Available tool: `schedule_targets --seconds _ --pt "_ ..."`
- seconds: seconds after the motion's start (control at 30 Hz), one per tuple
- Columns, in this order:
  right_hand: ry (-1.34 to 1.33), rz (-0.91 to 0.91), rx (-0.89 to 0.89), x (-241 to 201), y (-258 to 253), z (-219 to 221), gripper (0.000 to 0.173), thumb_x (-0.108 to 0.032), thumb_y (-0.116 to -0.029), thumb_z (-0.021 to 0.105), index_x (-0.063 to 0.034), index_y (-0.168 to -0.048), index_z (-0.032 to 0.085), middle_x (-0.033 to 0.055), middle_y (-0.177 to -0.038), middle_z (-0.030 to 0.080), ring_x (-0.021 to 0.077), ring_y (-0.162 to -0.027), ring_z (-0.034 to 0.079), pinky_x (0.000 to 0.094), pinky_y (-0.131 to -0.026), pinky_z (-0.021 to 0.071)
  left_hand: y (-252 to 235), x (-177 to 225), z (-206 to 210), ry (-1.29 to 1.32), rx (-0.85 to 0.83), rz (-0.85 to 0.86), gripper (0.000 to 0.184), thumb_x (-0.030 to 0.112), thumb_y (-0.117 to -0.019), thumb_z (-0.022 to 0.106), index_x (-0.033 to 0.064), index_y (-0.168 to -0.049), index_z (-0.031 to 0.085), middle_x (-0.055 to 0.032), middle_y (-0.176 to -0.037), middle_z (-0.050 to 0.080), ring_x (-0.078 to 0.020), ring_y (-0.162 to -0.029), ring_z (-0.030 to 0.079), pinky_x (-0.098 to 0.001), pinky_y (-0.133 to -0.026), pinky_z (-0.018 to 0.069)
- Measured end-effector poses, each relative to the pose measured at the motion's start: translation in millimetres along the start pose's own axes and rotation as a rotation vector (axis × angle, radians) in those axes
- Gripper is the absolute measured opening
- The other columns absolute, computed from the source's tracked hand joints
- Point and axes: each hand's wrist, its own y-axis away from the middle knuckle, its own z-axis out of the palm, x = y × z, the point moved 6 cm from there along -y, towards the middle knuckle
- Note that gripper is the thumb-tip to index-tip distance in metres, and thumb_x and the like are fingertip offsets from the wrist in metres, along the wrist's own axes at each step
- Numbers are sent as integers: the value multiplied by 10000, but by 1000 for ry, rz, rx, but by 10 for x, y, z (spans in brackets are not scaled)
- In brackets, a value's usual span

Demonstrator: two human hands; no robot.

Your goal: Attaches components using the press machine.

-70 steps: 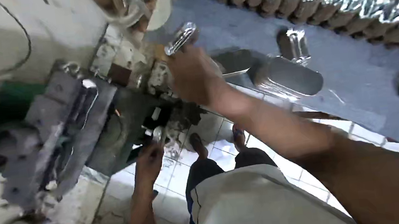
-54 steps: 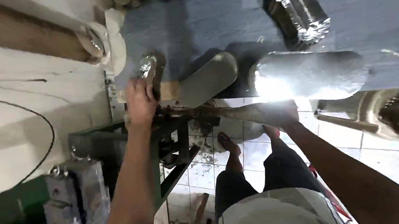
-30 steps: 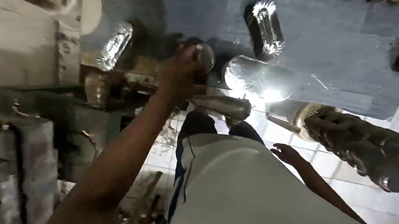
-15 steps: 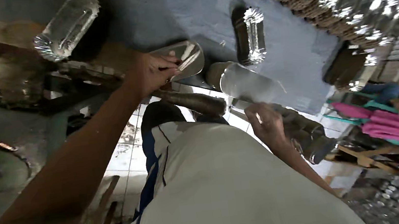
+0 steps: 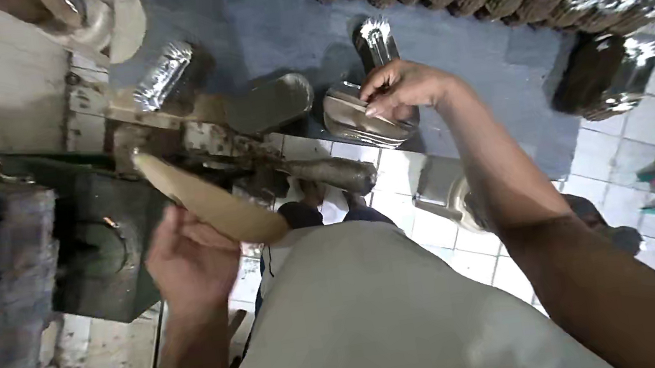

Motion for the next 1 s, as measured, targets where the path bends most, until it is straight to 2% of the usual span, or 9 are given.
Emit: schedule_targets --seconds 0.1,0.23,0.37,0.43,0.53,0.63,0.77,0.93,1.0 --pt "-36 107 29 -14 46 -15 170 -109 -945 706 -7 -1076 744 107 -1004 728 145 -841 673 368 -796 582 495 -225 -28 35 73 -175 304 296 -1103 326 175 -1158 599 -9 -949 731 -131 -864 727 -347 -745 632" --pt "78 166 222 -292 206 118 179 -142 -1015 631 -21 -1095 737 129 -988 726 203 -857 684 447 -811 583 282 245 -251 93 -175 89 280 223 -1017 587 180 -1293 565 -40 -1132 724 -172 -1044 707 -399 -918 605" --pt "594 305 674 -883 491 506 286 -69 -977 612 -16 -1250 678 265 -1114 703 463 -1033 681 682 -906 516 -65 580 -746 -38 -86 221 265 129 -1063 401 161 -1203 623 -8 -1040 734 -113 -927 719 -313 -812 623" --pt "716 436 762 -987 473 728 378 -97 -978 608 -20 -1348 617 288 -1198 677 496 -1087 661 690 -926 496 -101 434 -954 -91 22 54 259 144 -1094 360 126 -1242 572 -2 -983 719 -102 -846 709 -294 -732 616" --pt "701 628 747 -972 336 1015 429 -125 -976 646 -22 -1388 584 308 -1253 653 513 -1155 631 704 -982 460 -177 156 -1300 -85 -38 -169 328 195 -1113 346 113 -1412 452 -41 -1098 692 -138 -938 706 -343 -799 616" --pt "531 404 861 -1215 66 1490 327 -69 -986 600 47 -1292 614 284 -1090 689 417 -1005 683 623 -904 534 -500 386 -1825 -174 -64 -117 354 194 -1120 320 148 -1460 407 2 -1097 654 -86 -918 675 -314 -791 600" --pt "-31 0 773 -1740 -780 2804 208 -138 -1064 500 1 -1107 649 50 -911 691 102 -812 683 330 -756 610 -905 724 -2035 -80 -199 49 354 164 -1092 410 162 -1446 430 1 -1247 642 -136 -1125 654 -398 -964 577" --pt "-312 -93 476 -2462 -1366 3553 163 -156 -1075 508 -43 -1101 623 57 -875 650 117 -712 630 297 -624 562 -904 1029 -1796 -45 -344 148 426 220 -1098 437 164 -1520 414 -40 -1411 581 -185 -1267 588 -443 -1062 516" --pt "-286 -94 373 -2592 -1314 3503 215 -149 -1056 543 -26 -1219 613 75 -975 671 123 -810 644 318 -727 570 -895 1165 -1762 5 -394 254 416 150 -1079 452 113 -1493 439 -74 -1371 611 -211 -1239 609 -459 -1061 519"
